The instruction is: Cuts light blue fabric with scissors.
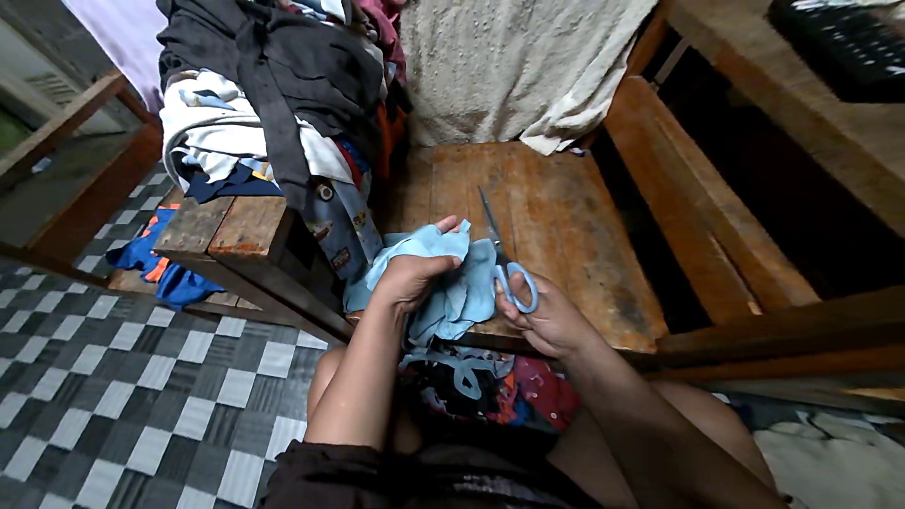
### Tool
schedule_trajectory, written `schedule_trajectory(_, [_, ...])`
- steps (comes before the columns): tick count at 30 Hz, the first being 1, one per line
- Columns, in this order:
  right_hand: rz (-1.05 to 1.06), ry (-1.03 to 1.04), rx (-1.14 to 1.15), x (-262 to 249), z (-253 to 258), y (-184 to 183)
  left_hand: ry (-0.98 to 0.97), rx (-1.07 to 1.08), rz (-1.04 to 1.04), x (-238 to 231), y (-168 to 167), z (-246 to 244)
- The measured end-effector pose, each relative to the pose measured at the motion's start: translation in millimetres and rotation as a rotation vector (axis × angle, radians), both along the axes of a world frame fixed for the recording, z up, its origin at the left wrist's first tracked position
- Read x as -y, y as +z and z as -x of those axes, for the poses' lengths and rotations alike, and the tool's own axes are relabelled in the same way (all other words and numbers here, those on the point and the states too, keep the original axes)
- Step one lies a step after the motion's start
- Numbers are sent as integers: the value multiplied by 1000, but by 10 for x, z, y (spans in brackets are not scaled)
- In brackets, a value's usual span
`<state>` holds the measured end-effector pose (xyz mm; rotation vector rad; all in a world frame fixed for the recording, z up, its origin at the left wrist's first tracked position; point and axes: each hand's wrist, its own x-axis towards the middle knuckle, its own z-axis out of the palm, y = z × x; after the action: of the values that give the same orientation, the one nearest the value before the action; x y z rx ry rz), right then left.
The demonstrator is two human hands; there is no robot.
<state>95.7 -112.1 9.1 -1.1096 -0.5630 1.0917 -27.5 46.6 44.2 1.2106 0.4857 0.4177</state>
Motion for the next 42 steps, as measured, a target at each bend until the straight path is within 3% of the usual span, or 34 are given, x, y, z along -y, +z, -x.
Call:
schedule_trajectory(4, [49,-80,94,34,-146,73,135,-130,-162,-69,60,-130])
schedule_trajectory(9, [158,-67,241,116,-340,93,409,209,-149,-241,76,-326])
schedule_trajectory(13, [202,-41,363,236,-431,142,295,-246,-346,-215,93,-191])
schedule_trajectory(16, [240,-33,451,343,-497,184,170,-666,-721,101,80,55])
schedule_trajectory(19, [262,-39,499,423,-527,206,-33,-967,-813,466,62,140])
schedule_trajectory(24, [271,-18,507,503,-487,233,-120,-1103,-985,613,-226,-32])
schedule_trajectory(28, [243,-35,504,602,-491,235,-85,-971,-1060,547,-246,-59])
schedule_trajectory(31, [217,-57,517,664,-522,238,-31,-604,-902,527,-90,-54])
schedule_trajectory(35, [207,-105,496,727,-532,277,19,-141,-303,630,157,-173])
schedule_trajectory(38, [196,-143,484,773,-548,286,13,-32,98,752,288,-307])
schedule_trajectory(42, [170,-200,480,859,-586,297,-32,82,327,830,347,-419])
